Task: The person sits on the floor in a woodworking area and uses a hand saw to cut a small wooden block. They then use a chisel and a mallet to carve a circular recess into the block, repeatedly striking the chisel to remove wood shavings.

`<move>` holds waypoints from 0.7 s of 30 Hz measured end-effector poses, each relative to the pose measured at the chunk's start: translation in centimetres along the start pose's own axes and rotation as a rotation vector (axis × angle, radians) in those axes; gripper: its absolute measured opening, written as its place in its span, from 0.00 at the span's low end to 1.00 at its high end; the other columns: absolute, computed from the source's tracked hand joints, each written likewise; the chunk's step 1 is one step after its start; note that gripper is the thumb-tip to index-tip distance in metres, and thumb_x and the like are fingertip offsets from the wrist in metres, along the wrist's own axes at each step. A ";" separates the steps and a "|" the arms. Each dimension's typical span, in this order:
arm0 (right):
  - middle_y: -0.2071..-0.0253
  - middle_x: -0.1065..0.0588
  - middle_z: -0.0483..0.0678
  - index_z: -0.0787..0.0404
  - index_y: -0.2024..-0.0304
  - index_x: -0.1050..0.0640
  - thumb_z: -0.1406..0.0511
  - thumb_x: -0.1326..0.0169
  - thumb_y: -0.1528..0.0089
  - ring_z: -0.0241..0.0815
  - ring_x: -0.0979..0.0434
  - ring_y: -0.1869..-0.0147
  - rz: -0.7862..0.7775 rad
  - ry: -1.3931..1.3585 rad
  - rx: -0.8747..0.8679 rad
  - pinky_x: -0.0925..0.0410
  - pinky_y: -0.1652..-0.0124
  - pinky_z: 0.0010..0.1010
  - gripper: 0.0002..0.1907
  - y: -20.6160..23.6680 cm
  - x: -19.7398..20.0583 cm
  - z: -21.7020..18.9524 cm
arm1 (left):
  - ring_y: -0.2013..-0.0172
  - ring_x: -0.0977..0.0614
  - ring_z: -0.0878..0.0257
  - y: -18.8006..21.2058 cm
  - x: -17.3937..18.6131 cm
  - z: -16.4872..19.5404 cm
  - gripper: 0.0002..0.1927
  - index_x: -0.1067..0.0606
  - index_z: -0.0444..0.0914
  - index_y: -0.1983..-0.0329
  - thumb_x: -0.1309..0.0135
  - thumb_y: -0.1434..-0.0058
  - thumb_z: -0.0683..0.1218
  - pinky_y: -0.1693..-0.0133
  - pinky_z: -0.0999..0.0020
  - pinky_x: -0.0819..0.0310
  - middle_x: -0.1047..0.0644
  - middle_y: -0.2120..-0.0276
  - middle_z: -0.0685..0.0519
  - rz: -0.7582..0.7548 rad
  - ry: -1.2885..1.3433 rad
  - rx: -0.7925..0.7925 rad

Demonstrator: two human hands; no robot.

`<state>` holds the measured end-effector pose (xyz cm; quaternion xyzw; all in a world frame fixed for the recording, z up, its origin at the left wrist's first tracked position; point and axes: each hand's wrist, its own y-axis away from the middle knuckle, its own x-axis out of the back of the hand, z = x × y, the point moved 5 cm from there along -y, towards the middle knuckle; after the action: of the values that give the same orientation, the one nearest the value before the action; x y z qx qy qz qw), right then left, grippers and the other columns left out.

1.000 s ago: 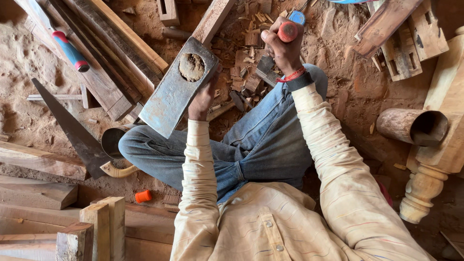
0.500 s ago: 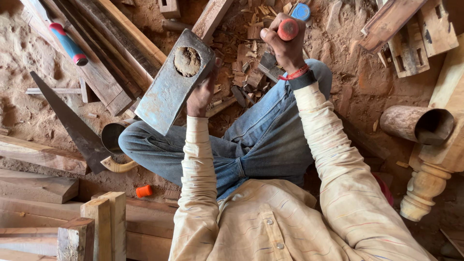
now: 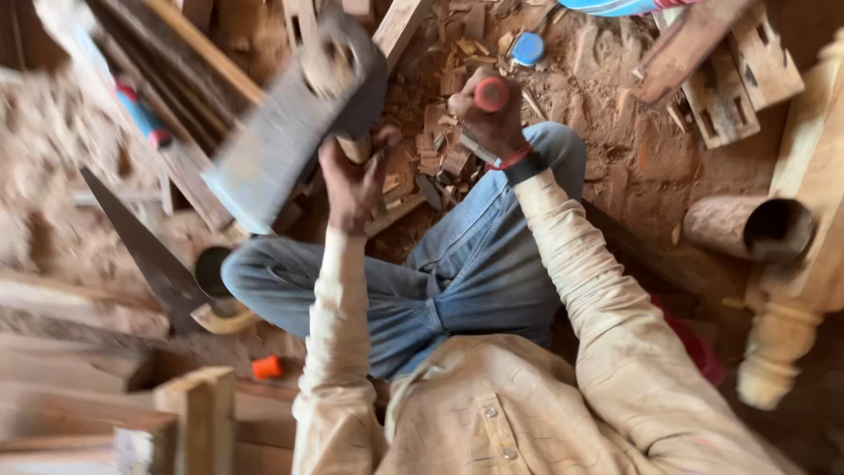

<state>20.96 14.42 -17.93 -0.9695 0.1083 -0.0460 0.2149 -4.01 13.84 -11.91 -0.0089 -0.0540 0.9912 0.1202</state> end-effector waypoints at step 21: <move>0.75 0.28 0.43 0.61 0.73 0.28 0.68 0.39 0.39 0.33 0.29 0.71 -0.040 0.016 -0.054 0.34 0.68 0.29 0.11 0.5 -0.7 0.2 | 0.76 0.20 0.65 1.6 -2.1 16.8 0.18 0.37 0.32 0.44 0.41 0.28 0.39 0.75 0.69 0.22 0.22 0.69 0.48 -0.219 -0.341 -0.284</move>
<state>20.17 14.19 -18.34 -0.9765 0.0918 -0.0553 0.1868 -2.90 10.01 4.59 0.1479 -0.2128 0.9419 0.2136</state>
